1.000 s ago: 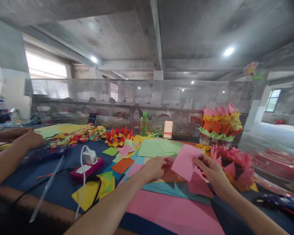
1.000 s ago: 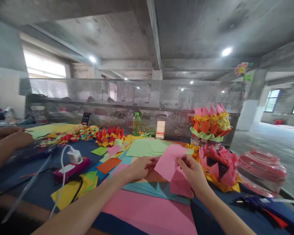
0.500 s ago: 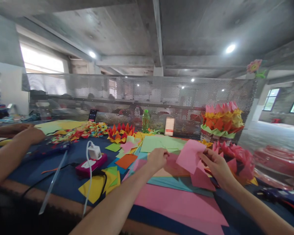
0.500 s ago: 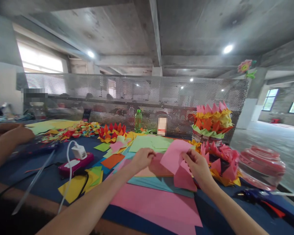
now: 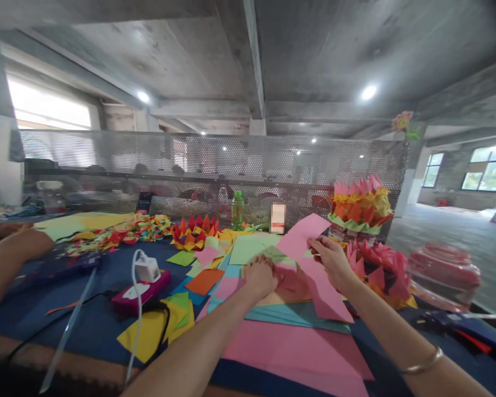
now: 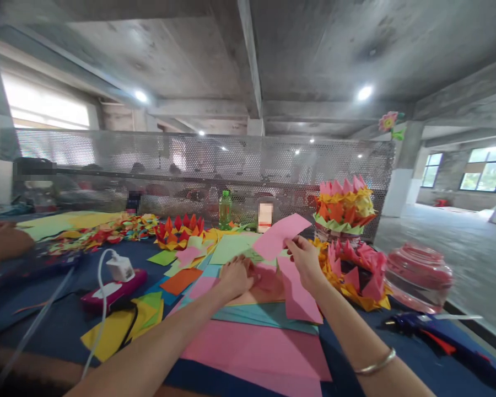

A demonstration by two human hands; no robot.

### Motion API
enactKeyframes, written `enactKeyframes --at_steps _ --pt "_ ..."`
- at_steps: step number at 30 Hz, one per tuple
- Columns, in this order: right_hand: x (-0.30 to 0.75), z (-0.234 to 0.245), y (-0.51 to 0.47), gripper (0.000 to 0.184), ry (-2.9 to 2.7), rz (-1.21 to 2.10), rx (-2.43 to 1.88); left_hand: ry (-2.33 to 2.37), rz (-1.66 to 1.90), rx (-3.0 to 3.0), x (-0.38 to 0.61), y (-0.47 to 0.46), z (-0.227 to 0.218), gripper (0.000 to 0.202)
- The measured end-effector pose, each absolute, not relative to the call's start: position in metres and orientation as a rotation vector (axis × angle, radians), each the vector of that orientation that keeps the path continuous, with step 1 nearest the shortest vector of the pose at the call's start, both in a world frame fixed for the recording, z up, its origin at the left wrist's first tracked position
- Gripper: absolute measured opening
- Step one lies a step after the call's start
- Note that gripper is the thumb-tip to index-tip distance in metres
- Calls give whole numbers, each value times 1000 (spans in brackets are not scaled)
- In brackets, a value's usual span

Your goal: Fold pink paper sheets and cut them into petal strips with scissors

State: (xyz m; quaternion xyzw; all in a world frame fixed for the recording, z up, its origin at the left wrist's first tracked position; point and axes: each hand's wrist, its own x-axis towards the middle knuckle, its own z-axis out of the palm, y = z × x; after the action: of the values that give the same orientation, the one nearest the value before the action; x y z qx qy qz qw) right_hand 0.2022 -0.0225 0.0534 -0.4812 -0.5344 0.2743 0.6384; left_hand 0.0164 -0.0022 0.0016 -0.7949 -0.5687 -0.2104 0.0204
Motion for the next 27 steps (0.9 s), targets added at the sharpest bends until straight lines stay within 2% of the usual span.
enactKeyframes --at_steps 3,7,12,18,22,27 --pt "199 41 -26 22 -1255 648 -1110 -1640 -554 -2554 16 -1 -2 43" --pt "203 37 -33 21 -1285 641 -1120 -1430 -437 -2660 17 1 -8 41" --pt "205 39 -35 23 -1316 644 -1118 -1539 -436 -2670 19 0 -3 46" --pt "208 38 -34 23 -1312 627 -1117 -1633 -593 -2680 20 -3 0 40" --pt "212 35 -30 22 -1301 624 -1121 -1457 -498 -2721 21 0 -8 48" --pt "212 33 -28 24 -1319 619 -1107 -1381 -398 -2791 20 6 -13 47"
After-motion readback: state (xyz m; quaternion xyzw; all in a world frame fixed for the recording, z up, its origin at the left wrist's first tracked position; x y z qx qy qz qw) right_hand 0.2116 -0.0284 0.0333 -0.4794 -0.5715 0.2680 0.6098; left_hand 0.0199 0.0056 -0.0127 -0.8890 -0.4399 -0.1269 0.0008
